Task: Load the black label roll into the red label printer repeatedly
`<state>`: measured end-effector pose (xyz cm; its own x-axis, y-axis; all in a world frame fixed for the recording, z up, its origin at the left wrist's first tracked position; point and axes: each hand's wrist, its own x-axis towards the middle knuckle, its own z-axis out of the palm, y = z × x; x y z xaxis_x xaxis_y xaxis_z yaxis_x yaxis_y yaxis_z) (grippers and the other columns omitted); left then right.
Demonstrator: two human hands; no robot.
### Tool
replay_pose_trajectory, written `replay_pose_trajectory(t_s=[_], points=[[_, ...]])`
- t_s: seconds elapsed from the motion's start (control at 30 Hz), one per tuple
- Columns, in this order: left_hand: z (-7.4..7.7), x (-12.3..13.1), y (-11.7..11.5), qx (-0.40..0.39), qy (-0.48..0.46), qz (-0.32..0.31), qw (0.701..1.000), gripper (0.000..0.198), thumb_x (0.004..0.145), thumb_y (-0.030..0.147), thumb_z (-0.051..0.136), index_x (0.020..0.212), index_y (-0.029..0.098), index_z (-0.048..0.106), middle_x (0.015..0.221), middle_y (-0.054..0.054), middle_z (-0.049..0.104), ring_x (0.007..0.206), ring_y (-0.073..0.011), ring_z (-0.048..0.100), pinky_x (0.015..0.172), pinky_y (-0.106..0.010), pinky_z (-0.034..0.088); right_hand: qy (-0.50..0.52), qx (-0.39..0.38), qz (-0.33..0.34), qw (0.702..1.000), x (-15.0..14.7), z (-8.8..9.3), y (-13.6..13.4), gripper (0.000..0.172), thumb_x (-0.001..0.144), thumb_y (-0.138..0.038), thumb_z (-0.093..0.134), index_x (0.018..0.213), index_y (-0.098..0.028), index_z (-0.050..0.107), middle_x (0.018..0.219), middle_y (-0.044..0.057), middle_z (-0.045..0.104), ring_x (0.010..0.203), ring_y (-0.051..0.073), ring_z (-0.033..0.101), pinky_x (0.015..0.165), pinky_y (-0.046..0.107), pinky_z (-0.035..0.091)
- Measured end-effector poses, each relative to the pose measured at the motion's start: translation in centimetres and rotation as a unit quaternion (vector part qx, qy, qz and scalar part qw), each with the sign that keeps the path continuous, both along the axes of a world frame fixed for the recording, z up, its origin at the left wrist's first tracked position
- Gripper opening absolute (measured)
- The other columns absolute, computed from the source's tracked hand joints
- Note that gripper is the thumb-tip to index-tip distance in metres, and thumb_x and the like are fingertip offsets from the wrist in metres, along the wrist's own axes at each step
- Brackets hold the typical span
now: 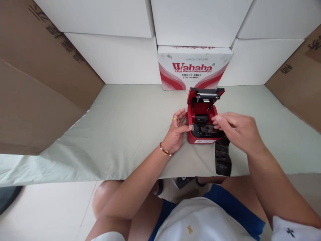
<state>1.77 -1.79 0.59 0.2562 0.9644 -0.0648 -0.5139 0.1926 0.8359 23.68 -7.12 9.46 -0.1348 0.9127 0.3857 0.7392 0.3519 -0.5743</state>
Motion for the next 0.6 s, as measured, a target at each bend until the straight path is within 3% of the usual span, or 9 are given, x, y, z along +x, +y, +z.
replay_pose_trajectory(t_s=[0.07, 0.17, 0.3, 0.4, 0.47, 0.6], points=[[-0.3, 0.1, -0.1, -0.009, -0.021, 0.018, 1.000, 0.058, 0.071, 0.024, 0.089, 0.123, 0.029, 0.065, 0.144, -0.005, 0.065, 0.146, -0.0235, 0.055, 0.127, -0.041, 0.041, -0.105, -0.058, -0.002, 0.993, -0.3, 0.8, 2.6, 0.026, 0.104, -0.035, 0.061, 0.095, -0.027, 0.083, 0.090, 0.001, 0.085, 0.074, 0.021, 0.078, 0.072, 0.035, 0.058], [-0.8, 0.1, 0.2, -0.046, -0.035, 0.031, 0.998, 0.041, 0.076, 0.031, 0.089, 0.112, 0.023, 0.070, 0.127, -0.004, 0.071, 0.125, -0.0201, 0.065, 0.121, -0.038, 0.045, -0.279, -0.103, -0.008, 0.955, -1.2, 0.7, 6.5, 0.019, 0.094, -0.025, 0.067, 0.101, -0.029, 0.085, 0.097, 0.004, 0.086, 0.084, 0.026, 0.078, 0.071, 0.037, 0.054], [-1.3, -0.1, 1.0, -0.079, -0.042, 0.036, 0.995, 0.024, 0.079, 0.023, 0.085, 0.098, 0.021, 0.072, 0.110, -0.002, 0.072, 0.108, -0.0159, 0.067, 0.113, -0.034, 0.048, -0.351, -0.133, -0.019, 0.927, -2.3, -1.1, 9.3, 0.017, 0.078, -0.020, 0.081, 0.093, -0.026, 0.085, 0.088, 0.010, 0.083, 0.080, 0.031, 0.076, 0.064, 0.038, 0.051], [-1.6, -0.2, 1.3, -0.080, -0.042, 0.041, 0.995, 0.019, 0.080, 0.020, 0.083, 0.094, 0.021, 0.071, 0.104, -0.002, 0.072, 0.104, -0.0152, 0.067, 0.112, -0.034, 0.049, -0.351, -0.133, -0.020, 0.927, -2.4, -1.9, 9.6, 0.014, 0.076, -0.022, 0.082, 0.090, -0.026, 0.083, 0.085, 0.010, 0.082, 0.074, 0.029, 0.075, 0.060, 0.037, 0.050], [-1.7, -0.1, 1.4, -0.078, -0.042, 0.044, 0.995, 0.018, 0.080, 0.019, 0.082, 0.093, 0.020, 0.071, 0.103, -0.002, 0.071, 0.102, -0.0151, 0.067, 0.111, -0.034, 0.049, -0.349, -0.126, -0.022, 0.928, -2.2, -1.4, 8.8, 0.015, 0.082, -0.026, 0.078, 0.097, -0.026, 0.082, 0.087, 0.010, 0.082, 0.074, 0.028, 0.074, 0.059, 0.037, 0.049], [-1.8, 0.0, 1.4, -0.079, -0.042, 0.046, 0.995, 0.016, 0.079, 0.019, 0.081, 0.092, 0.020, 0.071, 0.102, -0.002, 0.071, 0.101, -0.0147, 0.067, 0.109, -0.033, 0.050, -0.271, -0.092, -0.009, 0.958, -1.1, 2.1, 5.1, 0.025, 0.094, -0.040, 0.069, 0.114, -0.027, 0.077, 0.103, 0.009, 0.083, 0.084, 0.029, 0.076, 0.068, 0.040, 0.054]])
